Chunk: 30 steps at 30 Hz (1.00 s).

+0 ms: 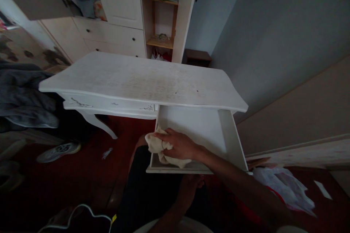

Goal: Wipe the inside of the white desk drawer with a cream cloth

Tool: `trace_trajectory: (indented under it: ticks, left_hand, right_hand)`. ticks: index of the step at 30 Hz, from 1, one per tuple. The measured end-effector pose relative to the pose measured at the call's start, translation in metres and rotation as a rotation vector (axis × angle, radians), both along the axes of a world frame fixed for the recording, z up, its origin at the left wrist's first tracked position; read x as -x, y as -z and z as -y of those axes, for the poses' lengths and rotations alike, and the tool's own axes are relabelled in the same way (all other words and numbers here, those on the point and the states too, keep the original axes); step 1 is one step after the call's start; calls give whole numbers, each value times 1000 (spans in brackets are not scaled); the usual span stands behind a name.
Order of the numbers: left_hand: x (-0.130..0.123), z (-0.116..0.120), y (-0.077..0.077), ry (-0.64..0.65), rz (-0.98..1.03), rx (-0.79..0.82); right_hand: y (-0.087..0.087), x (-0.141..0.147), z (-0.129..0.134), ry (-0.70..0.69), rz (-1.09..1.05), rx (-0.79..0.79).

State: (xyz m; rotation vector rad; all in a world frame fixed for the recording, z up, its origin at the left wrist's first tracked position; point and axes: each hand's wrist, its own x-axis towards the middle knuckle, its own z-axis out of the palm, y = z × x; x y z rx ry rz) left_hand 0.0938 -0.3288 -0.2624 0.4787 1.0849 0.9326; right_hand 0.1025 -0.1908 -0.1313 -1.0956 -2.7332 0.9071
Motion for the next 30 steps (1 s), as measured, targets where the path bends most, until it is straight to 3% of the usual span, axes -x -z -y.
trace_trajectory:
  ticks: [4,11,20,25,30]
  left_hand:
    - [1,1,1,-9,-7,-1]
    - [2,1,5,-29,-17,6]
    - [3,-5,15,14,21,10]
    - [0,-6,14,-12,-5,46]
    - [0,-5,10,-23,-4,49]
  right_hand:
    - [1,-10,15,-146,50,47]
    - [-1,-38,15,-155,79,65]
    - [10,-135,1,-35,204,295]
    - [7,-179,5,52,458,249]
    - [2,-180,8,-6,638,61]
